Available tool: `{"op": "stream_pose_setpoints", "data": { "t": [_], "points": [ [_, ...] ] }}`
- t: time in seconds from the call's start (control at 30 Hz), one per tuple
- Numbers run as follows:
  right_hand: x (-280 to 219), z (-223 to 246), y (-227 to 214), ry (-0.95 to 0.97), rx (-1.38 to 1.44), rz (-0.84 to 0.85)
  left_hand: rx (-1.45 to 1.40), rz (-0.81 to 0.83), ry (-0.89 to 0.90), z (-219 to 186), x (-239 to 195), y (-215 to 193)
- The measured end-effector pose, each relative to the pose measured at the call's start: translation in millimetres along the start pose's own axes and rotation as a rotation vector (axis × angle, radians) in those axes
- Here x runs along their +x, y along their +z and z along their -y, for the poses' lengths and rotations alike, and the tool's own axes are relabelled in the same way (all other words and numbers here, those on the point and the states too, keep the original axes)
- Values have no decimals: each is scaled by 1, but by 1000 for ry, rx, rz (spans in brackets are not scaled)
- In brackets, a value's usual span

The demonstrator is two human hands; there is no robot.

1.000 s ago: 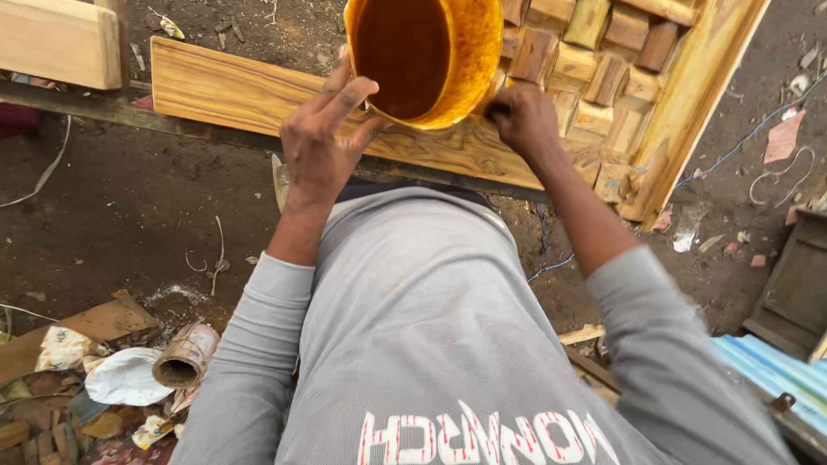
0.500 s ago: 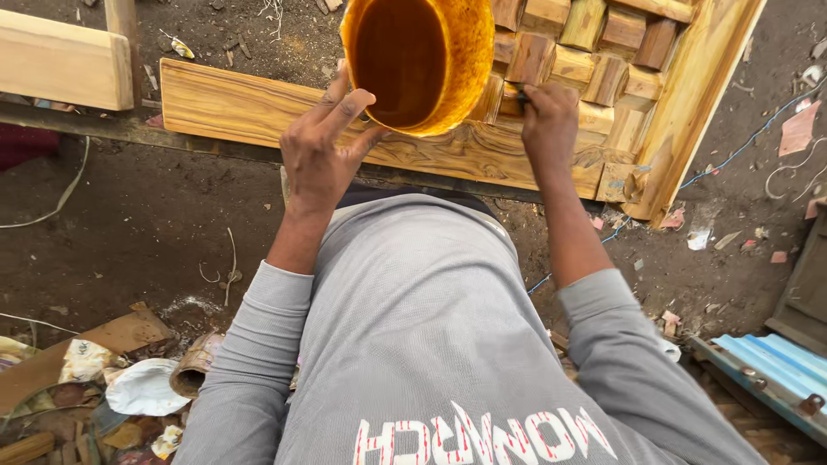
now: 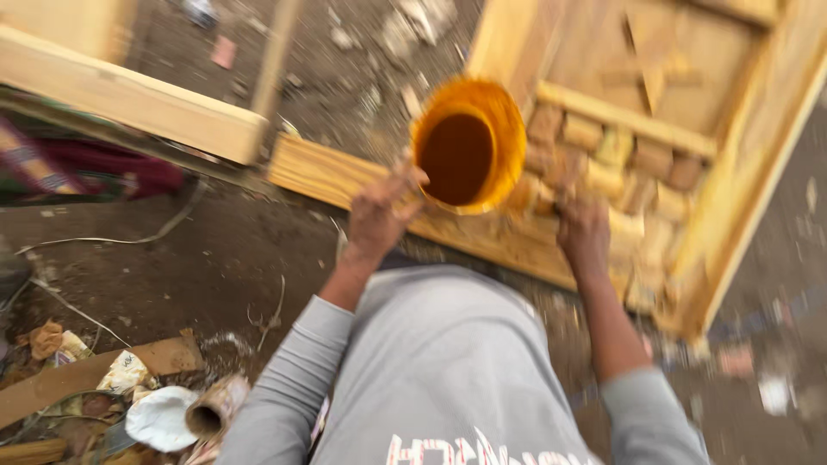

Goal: The person applies a brown finish to a wooden panel with a woven pattern using a cloth. They repeatedly dip the cloth into a yellow bucket and rub the finish onto the surface, covering the entire panel.

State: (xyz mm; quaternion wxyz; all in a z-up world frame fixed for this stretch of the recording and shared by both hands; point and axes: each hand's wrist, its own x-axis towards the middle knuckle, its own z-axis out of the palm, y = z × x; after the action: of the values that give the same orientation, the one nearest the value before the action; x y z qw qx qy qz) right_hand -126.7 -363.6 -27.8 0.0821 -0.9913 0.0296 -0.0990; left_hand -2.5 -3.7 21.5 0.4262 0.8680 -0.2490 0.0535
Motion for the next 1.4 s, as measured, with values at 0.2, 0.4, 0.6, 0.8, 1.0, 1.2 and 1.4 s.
{"op": "stream_pose_setpoints", "data": {
  "t": [0.2, 0.4, 0.6, 0.8, 1.0, 1.2, 1.4],
  "points": [
    [-13, -16, 10, -210, 293, 66, 30, -6, -163, -15, -2, 5],
    [-11, -22, 27, -133, 313, 62, 36, 10, -310, -24, -3, 19],
    [-25, -43, 17, -162, 105, 182, 142, 54, -467, -41, -6, 22],
    [-23, -47, 34, -282, 111, 80, 103, -73, -368, -45, -7, 34],
    [-24, -10, 40, -263, 266, -170, -269, -203, -413, -55, -23, 45],
    [23, 20, 47, -161, -8, 160, 9, -122, -378, -48, -32, 51],
    [83, 77, 48, -125, -70, 191, -78, -159, -289, -44, -35, 48]
  ]
}}
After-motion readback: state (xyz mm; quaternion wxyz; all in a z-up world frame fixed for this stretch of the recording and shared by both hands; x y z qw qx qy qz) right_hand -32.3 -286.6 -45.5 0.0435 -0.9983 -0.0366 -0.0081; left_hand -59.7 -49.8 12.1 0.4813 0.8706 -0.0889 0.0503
